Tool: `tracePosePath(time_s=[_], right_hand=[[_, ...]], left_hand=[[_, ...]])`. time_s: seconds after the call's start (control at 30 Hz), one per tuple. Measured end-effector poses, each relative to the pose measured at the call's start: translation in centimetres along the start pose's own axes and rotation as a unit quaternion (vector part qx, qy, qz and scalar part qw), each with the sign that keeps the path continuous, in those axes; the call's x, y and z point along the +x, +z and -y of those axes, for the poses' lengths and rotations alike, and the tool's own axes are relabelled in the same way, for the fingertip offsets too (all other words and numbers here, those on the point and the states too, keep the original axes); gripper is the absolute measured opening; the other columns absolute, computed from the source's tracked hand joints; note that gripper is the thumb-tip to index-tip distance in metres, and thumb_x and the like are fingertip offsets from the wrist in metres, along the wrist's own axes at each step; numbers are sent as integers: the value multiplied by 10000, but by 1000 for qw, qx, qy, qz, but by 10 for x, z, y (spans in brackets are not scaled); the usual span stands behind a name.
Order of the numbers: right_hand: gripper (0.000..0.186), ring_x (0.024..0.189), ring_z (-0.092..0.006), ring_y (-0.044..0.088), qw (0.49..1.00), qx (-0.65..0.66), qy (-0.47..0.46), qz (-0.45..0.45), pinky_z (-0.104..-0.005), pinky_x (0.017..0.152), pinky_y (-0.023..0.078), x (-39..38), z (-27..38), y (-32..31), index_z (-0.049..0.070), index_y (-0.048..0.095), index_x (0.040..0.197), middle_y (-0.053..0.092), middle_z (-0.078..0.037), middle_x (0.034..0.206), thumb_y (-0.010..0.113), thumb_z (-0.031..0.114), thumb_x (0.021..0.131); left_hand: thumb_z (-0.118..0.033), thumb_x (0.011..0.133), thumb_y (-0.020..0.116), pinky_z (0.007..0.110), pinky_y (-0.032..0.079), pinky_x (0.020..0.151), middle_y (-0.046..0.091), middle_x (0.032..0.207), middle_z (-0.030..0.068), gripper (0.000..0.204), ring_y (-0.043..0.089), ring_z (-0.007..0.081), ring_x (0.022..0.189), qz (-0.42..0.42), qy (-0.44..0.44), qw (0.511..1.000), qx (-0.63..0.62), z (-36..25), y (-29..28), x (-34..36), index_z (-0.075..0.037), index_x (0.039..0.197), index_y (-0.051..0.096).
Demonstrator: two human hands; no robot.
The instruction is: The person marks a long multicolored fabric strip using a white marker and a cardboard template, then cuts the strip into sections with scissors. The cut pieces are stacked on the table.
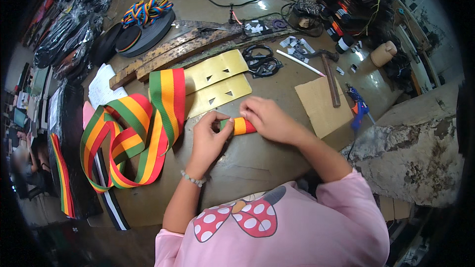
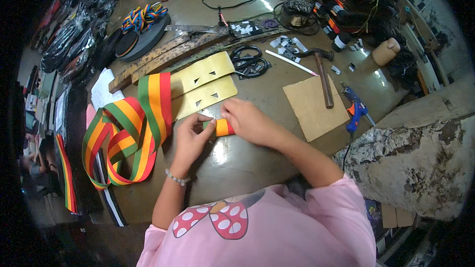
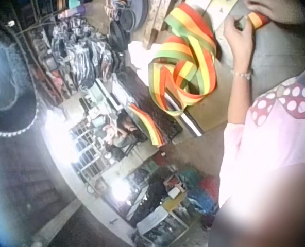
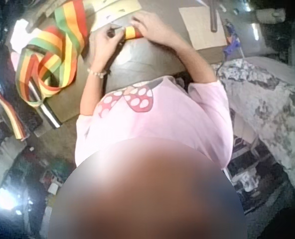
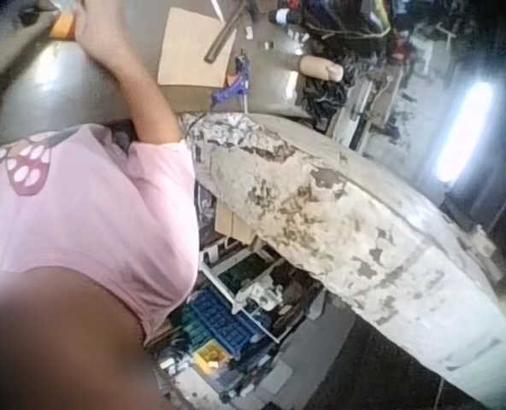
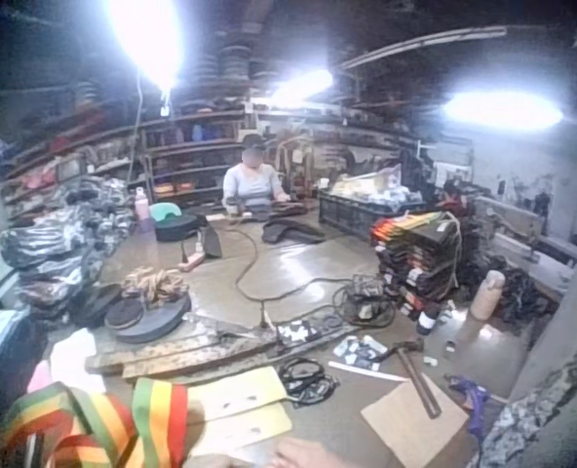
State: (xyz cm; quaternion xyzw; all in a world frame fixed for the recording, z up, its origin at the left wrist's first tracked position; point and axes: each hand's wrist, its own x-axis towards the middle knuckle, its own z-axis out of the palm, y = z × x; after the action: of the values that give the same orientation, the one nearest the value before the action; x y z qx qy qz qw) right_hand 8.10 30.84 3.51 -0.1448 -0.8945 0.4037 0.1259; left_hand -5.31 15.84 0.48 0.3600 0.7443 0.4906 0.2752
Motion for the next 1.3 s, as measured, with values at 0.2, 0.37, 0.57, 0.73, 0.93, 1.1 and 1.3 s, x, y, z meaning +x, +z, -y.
tracePosePath(time_s=[0.2,0.37,0.57,0.73,0.93,1.1,1.3], right_hand=[[102,909,-394,595,999,6,-46,-9,-433,802,481,-10,-2,6,-25,573,977,601,-205,942,548,69,947],[91,909,-406,582,998,-39,-49,-6,-454,799,472,-8,5,13,-18,563,976,588,-202,932,552,65,940],[98,942,-388,597,983,-141,-109,-43,-430,838,493,-14,6,24,-13,584,1001,610,-179,957,582,33,914],[243,1071,-348,619,998,44,8,-51,-408,940,497,-30,1,15,-25,639,1113,665,-171,1081,645,32,877],[368,1136,-348,580,980,-95,-134,-115,-410,979,482,-44,-3,40,-45,602,1201,633,-183,1180,659,51,851],[475,1174,-356,544,977,-100,-166,-90,-425,1022,447,-50,-9,41,-14,538,1275,593,-191,1223,687,87,835],[500,1101,-226,598,993,88,-25,-72,-361,983,469,-53,-5,-40,56,536,1270,610,-101,1177,756,150,830]], left_hand=[[-196,875,740,227,363,543,552,659,-33,203,454,34,603,-8,62,998,11,3,1,1,-4,913,686],[-188,877,735,225,359,541,541,650,-27,198,448,36,599,-14,73,997,16,5,2,1,0,906,680],[-162,837,750,283,411,576,542,688,49,198,471,106,623,5,33,999,-2,6,2,2,13,890,675],[-183,843,751,277,391,553,518,664,31,214,457,98,608,11,22,1000,-8,7,1,4,12,894,680],[-183,853,751,245,376,547,515,658,-11,209,445,60,616,-4,32,999,-17,12,1,4,5,920,687],[-171,880,737,203,426,595,566,792,-25,209,498,53,696,45,11,997,-53,-2,-3,4,-7,992,671],[-236,985,621,296,525,847,564,1212,78,412,587,134,1022,94,-31,956,-277,-34,9,-19,-43,1336,523]])
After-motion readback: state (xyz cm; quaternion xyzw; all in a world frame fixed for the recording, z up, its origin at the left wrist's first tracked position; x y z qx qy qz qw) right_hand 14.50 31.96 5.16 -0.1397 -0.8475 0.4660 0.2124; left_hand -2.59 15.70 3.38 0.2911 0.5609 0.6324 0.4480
